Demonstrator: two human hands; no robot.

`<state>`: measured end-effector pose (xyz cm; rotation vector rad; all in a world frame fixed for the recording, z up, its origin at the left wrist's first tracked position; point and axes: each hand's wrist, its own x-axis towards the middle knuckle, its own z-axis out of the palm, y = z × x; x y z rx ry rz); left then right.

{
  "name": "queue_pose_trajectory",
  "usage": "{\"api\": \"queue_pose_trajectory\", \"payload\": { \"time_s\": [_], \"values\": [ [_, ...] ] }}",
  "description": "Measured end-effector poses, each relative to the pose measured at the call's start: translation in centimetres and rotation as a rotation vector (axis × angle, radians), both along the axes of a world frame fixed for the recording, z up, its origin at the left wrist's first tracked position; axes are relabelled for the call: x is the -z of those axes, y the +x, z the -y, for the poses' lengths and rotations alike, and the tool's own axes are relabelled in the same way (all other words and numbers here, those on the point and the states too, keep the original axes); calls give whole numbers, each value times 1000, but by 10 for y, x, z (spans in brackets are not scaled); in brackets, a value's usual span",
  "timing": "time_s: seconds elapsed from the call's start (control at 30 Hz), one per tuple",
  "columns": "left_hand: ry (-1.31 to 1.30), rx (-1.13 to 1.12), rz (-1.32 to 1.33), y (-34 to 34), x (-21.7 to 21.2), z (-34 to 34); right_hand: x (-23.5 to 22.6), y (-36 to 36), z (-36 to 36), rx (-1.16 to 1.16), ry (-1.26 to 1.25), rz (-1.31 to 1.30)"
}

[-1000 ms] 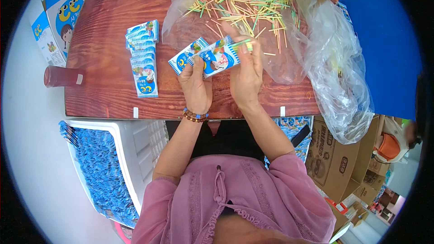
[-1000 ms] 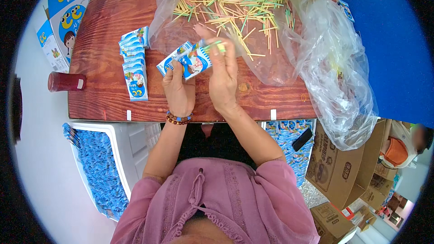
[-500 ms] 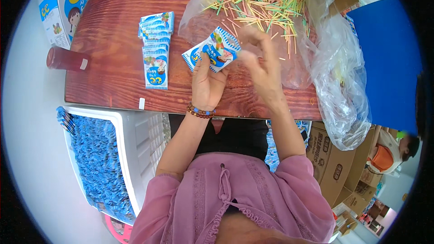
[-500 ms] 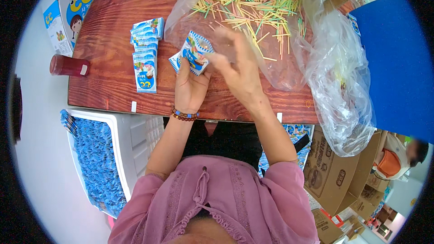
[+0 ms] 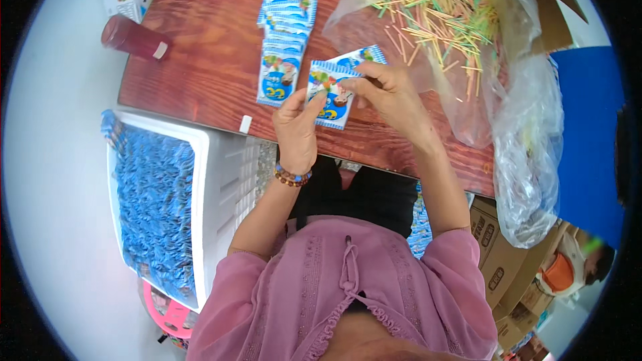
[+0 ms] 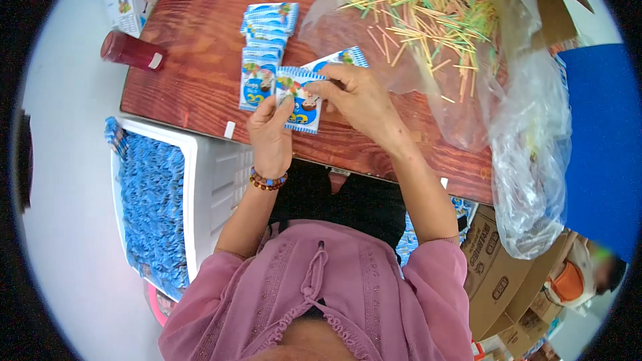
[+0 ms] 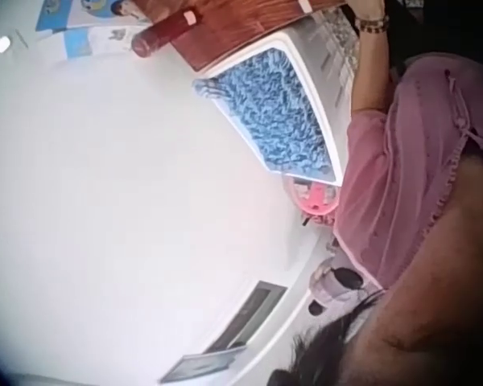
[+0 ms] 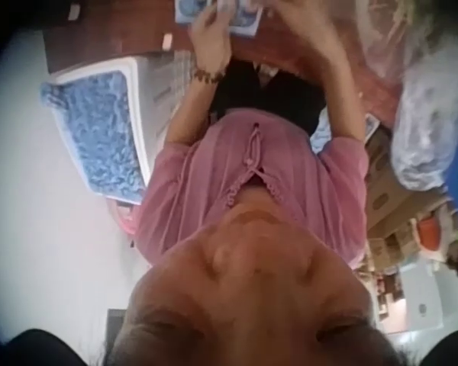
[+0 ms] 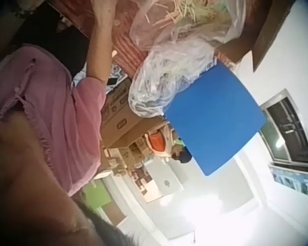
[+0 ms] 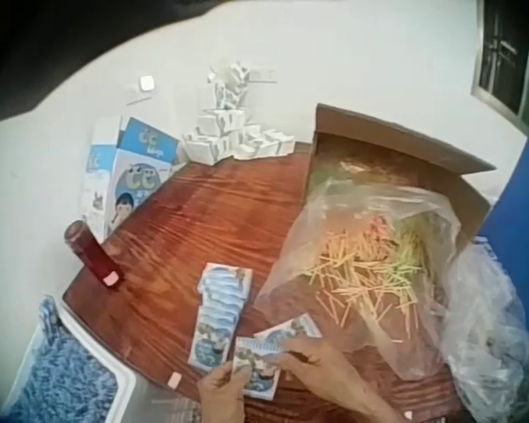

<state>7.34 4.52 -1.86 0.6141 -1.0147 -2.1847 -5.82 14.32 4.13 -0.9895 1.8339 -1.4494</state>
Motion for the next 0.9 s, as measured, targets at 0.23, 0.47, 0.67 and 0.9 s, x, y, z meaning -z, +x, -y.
{"api": "queue_pose_trajectory", "payload": {
  "time_s": [0.23, 0.47, 0.67, 0.9],
  "values": [
    [-723, -293, 410, 39, 11, 53, 34, 20, 80, -77, 53, 120],
    [-1052, -295, 674, 39, 17, 57, 36, 15, 69, 44, 95, -76],
    [-1131, -386, 606, 38, 2, 47, 29, -49, 10, 158, 209, -698],
    [-1286, -74, 487, -23, -6, 2, 42, -74, -2, 60, 361, -671]
  ]
}}
